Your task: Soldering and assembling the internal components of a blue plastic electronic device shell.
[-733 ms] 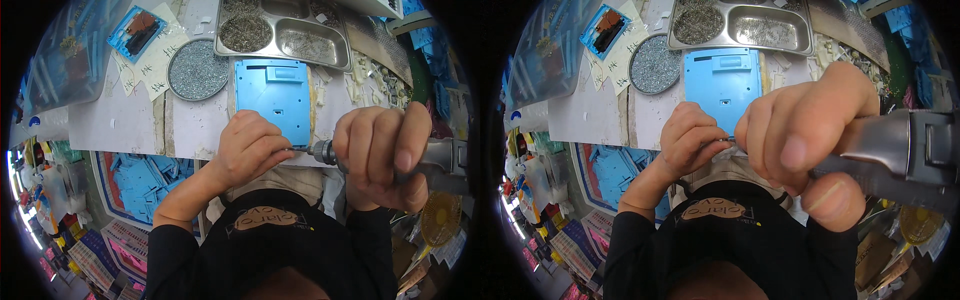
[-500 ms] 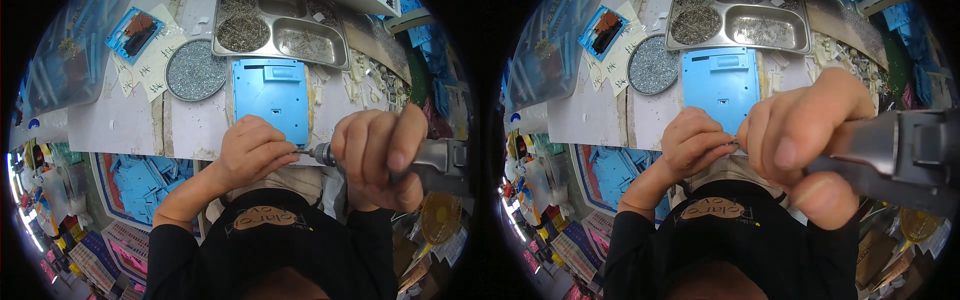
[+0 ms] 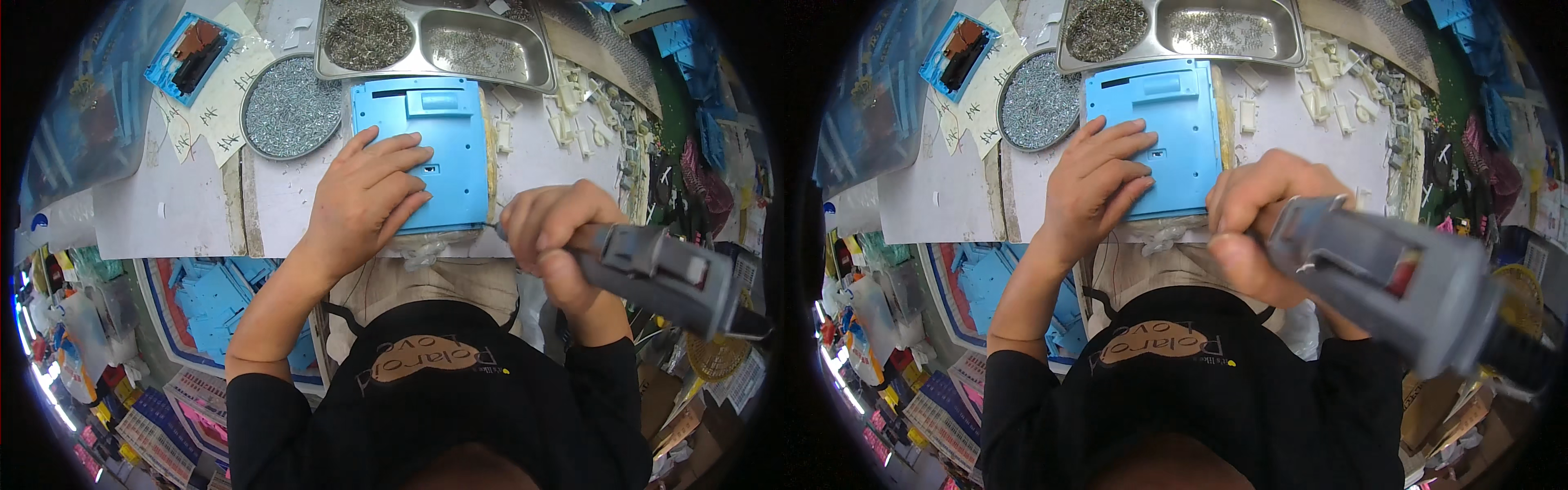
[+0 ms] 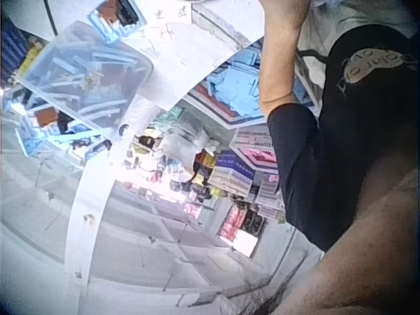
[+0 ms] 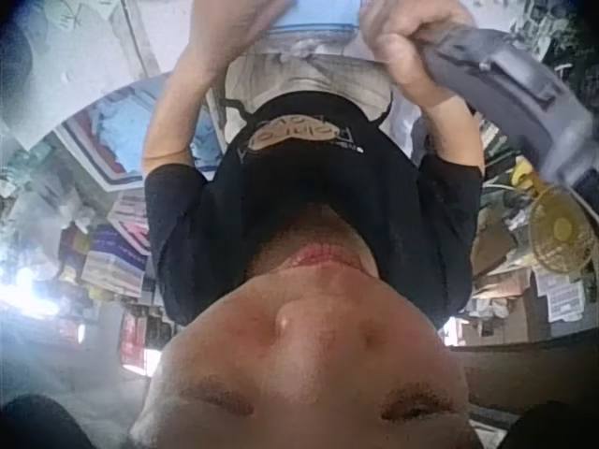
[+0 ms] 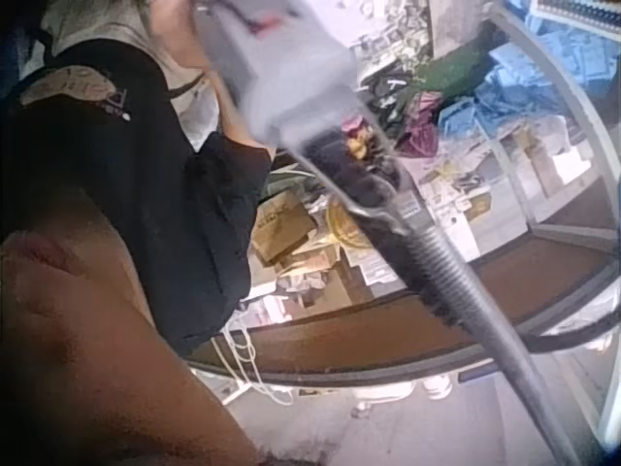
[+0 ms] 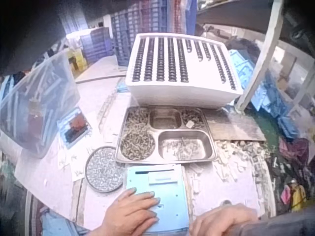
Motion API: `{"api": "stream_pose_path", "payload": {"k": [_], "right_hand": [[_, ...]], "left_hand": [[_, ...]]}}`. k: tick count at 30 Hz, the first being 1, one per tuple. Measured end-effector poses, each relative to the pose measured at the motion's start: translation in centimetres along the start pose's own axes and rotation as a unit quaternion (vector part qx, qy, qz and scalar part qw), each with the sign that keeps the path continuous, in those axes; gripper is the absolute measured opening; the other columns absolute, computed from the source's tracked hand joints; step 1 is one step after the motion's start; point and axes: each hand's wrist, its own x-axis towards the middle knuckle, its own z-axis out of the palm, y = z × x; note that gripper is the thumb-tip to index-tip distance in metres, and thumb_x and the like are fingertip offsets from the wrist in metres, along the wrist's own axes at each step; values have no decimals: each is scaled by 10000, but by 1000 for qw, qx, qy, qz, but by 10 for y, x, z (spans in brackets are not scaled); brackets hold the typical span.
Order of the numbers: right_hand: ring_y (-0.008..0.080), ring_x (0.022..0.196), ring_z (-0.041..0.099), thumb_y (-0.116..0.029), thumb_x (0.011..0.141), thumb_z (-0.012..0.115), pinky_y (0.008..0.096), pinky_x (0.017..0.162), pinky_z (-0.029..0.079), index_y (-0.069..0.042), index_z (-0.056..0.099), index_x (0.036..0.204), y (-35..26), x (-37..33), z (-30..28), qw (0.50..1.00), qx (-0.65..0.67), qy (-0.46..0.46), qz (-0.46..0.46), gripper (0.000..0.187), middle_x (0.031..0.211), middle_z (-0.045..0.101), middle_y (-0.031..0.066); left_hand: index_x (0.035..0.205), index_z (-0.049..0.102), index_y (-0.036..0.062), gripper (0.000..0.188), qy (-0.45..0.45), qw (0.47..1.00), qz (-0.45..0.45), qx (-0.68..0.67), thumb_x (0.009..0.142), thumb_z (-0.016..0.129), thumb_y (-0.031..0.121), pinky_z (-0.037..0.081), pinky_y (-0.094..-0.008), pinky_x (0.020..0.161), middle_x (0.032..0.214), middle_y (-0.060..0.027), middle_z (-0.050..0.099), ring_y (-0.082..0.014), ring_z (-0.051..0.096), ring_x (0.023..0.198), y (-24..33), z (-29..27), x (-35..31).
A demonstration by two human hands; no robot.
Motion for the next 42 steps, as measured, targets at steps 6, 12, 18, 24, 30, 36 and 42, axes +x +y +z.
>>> {"api": "stream_pose_path", "payload": {"k": [6, 12, 18, 24, 30, 36, 42], "right_hand": [[191, 524, 567, -54, 825, 766, 327, 540, 467, -66, 553, 838, 9, 13, -2, 992, -33, -104, -62, 213, 628, 582, 49], [162, 491, 548, -361, 918, 776, 343, 589, 482, -152, 509, 798, 5, 33, 1, 999, -15, -28, -39, 360, 575, 557, -3], [202, 546, 569, -9, 813, 759, 327, 531, 450, -35, 550, 805, 15, 49, 0, 987, -28, -141, -70, 211, 626, 563, 54], [186, 553, 545, -141, 856, 769, 346, 579, 476, -70, 533, 767, 7, 69, -15, 988, 63, -131, -47, 261, 625, 557, 42], [164, 593, 529, -115, 899, 728, 326, 607, 466, -69, 515, 821, 18, 80, -11, 996, 9, -90, -24, 232, 668, 562, 51], [150, 578, 558, -127, 867, 733, 319, 616, 481, -61, 550, 842, 26, 91, -20, 989, -6, -146, -9, 196, 659, 581, 41], [172, 544, 554, -135, 863, 772, 334, 597, 494, -19, 602, 938, 5, 77, -23, 978, 97, -180, -39, 219, 650, 586, 40]], "left_hand": [[884, 650, 79, 124, -6, 1000, -19, -18, 856, 764, 119, 416, -522, 1130, 1208, -65, 721, -242, 632, 1257, 1, 1, -5], [893, 670, 90, 132, -3, 999, -36, -33, 838, 786, 120, 405, -512, 1147, 1209, -72, 738, -254, 650, 1249, 0, -1, -4], [896, 671, 83, 132, -3, 998, -42, -53, 844, 783, 129, 415, -514, 1131, 1207, -71, 739, -256, 655, 1241, -2, 1, -4], [896, 669, 79, 133, 0, 997, -46, -56, 847, 782, 128, 418, -514, 1127, 1207, -71, 737, -253, 656, 1241, -4, 1, -6], [908, 673, 81, 141, -8, 997, -48, -62, 841, 790, 122, 417, -513, 1127, 1217, -63, 734, -248, 656, 1242, -4, 1, -5], [908, 673, 83, 139, -12, 997, -51, -63, 840, 789, 118, 426, -512, 1120, 1223, -63, 732, -246, 655, 1243, -2, -1, -3], [883, 667, 82, 147, 4, 996, -53, -65, 820, 799, 101, 433, -511, 1113, 1202, -70, 740, -251, 662, 1230, -3, 1, -5]]}}
